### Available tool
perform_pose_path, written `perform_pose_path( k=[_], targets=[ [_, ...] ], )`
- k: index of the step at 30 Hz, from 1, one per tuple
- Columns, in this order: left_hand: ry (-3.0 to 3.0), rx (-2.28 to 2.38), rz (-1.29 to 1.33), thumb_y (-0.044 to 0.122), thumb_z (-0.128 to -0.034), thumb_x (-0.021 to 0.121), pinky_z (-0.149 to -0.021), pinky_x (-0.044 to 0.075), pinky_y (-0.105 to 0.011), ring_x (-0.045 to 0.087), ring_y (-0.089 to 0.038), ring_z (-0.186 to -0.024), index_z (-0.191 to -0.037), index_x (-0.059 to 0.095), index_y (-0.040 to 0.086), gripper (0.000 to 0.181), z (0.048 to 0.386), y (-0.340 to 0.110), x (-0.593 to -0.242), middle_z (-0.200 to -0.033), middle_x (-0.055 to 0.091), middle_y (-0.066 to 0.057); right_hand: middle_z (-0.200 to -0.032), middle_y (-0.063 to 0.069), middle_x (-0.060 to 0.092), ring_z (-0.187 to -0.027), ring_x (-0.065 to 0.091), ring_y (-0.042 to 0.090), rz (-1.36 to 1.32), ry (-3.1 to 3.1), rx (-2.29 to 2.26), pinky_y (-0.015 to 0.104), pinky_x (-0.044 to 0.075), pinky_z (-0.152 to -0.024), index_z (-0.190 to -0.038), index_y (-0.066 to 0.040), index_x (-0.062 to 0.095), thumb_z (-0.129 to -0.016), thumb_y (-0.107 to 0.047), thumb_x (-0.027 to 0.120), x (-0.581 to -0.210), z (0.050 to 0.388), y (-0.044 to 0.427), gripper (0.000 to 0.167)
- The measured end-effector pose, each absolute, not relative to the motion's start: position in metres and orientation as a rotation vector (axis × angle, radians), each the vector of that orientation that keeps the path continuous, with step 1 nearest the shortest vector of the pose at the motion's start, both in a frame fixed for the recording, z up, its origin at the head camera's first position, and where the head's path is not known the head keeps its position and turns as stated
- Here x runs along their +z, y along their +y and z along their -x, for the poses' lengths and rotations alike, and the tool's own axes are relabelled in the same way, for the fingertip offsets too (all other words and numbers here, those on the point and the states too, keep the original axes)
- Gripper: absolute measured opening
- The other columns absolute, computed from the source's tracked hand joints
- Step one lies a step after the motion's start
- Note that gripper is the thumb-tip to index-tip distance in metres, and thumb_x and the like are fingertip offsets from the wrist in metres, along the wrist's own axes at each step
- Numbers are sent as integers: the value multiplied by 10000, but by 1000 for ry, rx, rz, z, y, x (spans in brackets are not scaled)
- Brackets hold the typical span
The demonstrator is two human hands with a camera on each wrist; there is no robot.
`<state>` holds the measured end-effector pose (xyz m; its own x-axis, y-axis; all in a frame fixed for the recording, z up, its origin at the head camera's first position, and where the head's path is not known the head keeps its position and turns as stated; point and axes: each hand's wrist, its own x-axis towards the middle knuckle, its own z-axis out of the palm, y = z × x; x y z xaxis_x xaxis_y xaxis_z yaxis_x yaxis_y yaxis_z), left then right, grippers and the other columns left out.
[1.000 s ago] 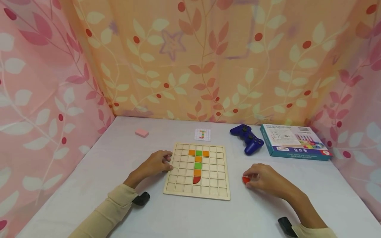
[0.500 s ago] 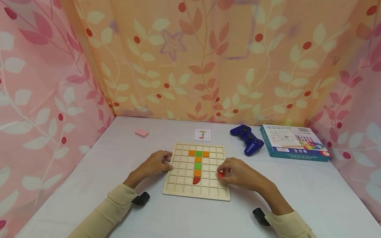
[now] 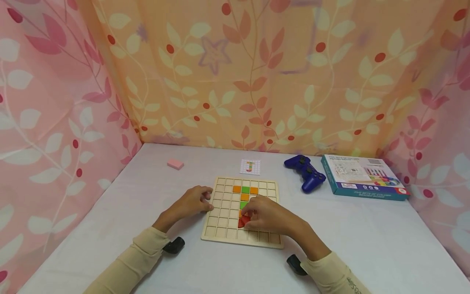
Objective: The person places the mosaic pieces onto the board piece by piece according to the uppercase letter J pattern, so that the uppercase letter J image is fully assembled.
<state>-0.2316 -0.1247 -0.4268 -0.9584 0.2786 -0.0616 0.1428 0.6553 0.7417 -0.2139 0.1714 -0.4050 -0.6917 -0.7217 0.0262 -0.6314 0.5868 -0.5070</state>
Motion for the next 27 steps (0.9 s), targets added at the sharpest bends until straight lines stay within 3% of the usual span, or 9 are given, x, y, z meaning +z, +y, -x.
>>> perform_pose_path(
  k=[8,27],
  targets=[
    [2693,1206,-348,40,-864,840,-823,464,-351,527,-211,-969,-1396,596,-106,603,231,-125,-427,-1043,602,-96,-1047,-117,676,-990,559,105,1209,2631,-644,342,516,-916,-1168,-177,799,-925,-350,836,-405,214,146,301],
    [2710,1183,-350,45,-864,840,-827,464,-352,528,-206,-955,-1376,610,-103,580,231,-124,-426,-1031,609,-91,-1080,-69,698,-1014,525,98,1230,2645,-618,315,505,-910,-1166,-131,808,-946,-229,819,-408,211,132,241]
  ],
)
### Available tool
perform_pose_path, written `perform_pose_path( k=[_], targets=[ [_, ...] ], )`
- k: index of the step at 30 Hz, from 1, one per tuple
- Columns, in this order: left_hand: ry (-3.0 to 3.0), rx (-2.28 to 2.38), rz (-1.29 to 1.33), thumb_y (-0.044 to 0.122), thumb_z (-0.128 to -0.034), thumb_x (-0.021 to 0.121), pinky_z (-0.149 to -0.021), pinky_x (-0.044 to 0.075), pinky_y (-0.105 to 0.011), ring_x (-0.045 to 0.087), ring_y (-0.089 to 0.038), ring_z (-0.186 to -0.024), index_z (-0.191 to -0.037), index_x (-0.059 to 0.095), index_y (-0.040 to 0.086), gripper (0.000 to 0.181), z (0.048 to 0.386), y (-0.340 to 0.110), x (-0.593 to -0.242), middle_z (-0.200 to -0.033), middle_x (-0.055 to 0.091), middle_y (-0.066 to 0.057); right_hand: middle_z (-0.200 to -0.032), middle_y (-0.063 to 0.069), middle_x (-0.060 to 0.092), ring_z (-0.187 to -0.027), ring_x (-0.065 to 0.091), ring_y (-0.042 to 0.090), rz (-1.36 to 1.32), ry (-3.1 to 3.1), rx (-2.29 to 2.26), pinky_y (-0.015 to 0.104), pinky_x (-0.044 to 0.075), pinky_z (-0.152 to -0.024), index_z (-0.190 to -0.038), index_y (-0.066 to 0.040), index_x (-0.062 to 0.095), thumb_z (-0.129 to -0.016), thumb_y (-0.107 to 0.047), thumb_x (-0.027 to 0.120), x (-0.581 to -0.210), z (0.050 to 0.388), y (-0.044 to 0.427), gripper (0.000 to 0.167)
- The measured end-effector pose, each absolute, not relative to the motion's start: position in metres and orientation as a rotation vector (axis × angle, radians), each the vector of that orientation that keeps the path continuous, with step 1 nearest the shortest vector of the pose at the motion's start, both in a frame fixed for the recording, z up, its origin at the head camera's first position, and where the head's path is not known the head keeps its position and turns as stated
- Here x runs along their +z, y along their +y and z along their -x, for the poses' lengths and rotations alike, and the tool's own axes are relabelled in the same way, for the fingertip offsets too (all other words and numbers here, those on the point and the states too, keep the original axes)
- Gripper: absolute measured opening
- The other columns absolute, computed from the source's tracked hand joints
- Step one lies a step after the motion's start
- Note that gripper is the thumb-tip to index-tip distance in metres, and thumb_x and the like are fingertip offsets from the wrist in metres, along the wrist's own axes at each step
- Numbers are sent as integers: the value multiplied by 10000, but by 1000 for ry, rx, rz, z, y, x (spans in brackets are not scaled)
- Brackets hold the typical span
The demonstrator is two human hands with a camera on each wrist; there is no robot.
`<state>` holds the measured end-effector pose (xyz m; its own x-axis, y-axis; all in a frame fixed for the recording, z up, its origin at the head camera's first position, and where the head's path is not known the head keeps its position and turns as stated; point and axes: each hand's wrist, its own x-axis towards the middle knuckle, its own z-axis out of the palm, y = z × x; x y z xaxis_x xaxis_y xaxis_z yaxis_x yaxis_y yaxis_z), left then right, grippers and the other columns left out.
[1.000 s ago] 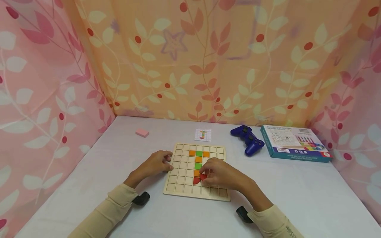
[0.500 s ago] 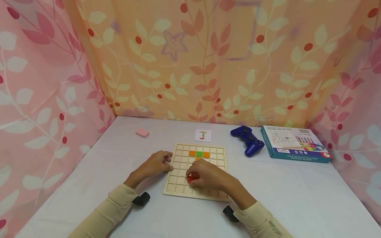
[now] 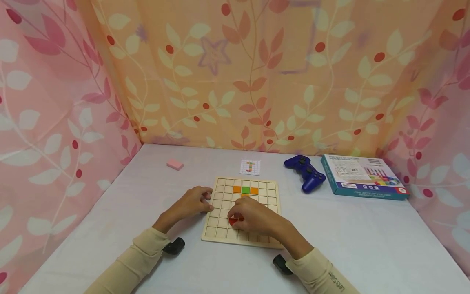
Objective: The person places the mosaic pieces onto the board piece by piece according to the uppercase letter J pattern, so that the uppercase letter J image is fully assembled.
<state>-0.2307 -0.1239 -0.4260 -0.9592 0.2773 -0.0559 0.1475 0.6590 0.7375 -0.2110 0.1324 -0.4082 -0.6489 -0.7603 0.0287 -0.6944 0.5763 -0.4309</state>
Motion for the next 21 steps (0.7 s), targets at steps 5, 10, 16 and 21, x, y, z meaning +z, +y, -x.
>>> perform_pose_path(
  k=[5,10,16,21],
  targets=[
    [2713,1183,-356,41,-864,840,-826,461,-353,527,-206,-952,-1370,612,-106,574,231,-123,-425,-1030,607,-96,-1053,-72,695,-996,521,100,1227,2652,-608,307,506,-886,-1148,-136,815,-944,-198,817,-408,212,133,212],
    [2711,1184,-360,33,-862,841,-826,457,-353,523,-205,-952,-1372,610,-111,577,231,-122,-424,-1025,605,-95,-1054,-79,691,-1008,525,104,1204,2652,-605,313,513,-897,-1133,-149,823,-950,-194,811,-408,211,134,188],
    [2702,1193,-363,30,-861,840,-826,463,-355,526,-209,-960,-1383,602,-114,592,232,-122,-425,-1033,607,-95,-1058,-74,702,-1017,558,119,1192,2689,-606,360,508,-931,-1145,-150,816,-958,-208,786,-404,209,146,198],
    [2691,1206,-349,62,-873,831,-797,490,-325,555,-196,-941,-1384,604,-101,583,232,-126,-424,-1047,622,-93,-1089,-74,718,-1063,592,142,1097,2734,-691,382,523,-953,-1170,-154,808,-993,-173,718,-402,207,176,199]
  ],
)
